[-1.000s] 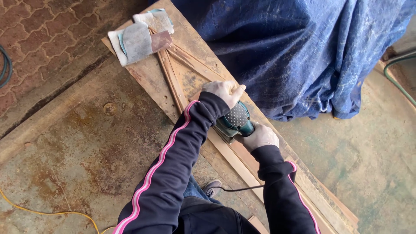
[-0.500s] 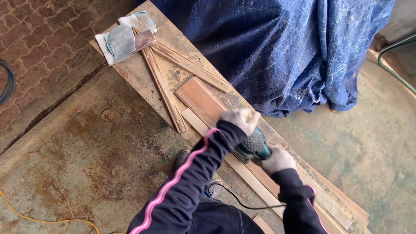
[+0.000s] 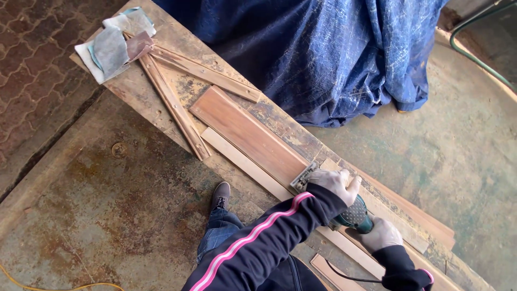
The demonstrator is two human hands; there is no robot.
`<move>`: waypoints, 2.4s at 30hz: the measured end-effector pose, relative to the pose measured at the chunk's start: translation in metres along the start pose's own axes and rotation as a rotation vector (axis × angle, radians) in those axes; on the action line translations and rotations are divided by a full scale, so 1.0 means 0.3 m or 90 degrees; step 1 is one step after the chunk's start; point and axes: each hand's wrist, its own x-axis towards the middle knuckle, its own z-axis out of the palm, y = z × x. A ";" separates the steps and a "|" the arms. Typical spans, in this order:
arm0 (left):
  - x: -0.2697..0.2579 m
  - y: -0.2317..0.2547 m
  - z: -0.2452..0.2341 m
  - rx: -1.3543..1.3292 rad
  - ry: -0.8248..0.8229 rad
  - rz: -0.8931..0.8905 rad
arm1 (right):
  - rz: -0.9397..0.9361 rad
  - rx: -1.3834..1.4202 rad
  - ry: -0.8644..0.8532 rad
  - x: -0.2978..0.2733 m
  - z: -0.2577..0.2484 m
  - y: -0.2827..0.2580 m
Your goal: The recorder is using a power sander to smooth several long wooden planks on a workbench.
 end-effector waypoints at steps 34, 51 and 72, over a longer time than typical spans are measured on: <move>0.269 -0.556 -0.684 -0.046 0.088 -0.049 | -0.191 0.006 0.074 -0.047 -0.175 -0.975; 0.549 -0.853 -1.024 -0.030 0.250 -0.006 | -0.252 -0.068 0.086 0.091 -0.326 -1.479; 0.309 -0.220 -0.360 -0.020 -0.013 -0.032 | -0.118 0.030 0.041 0.071 -0.213 -0.498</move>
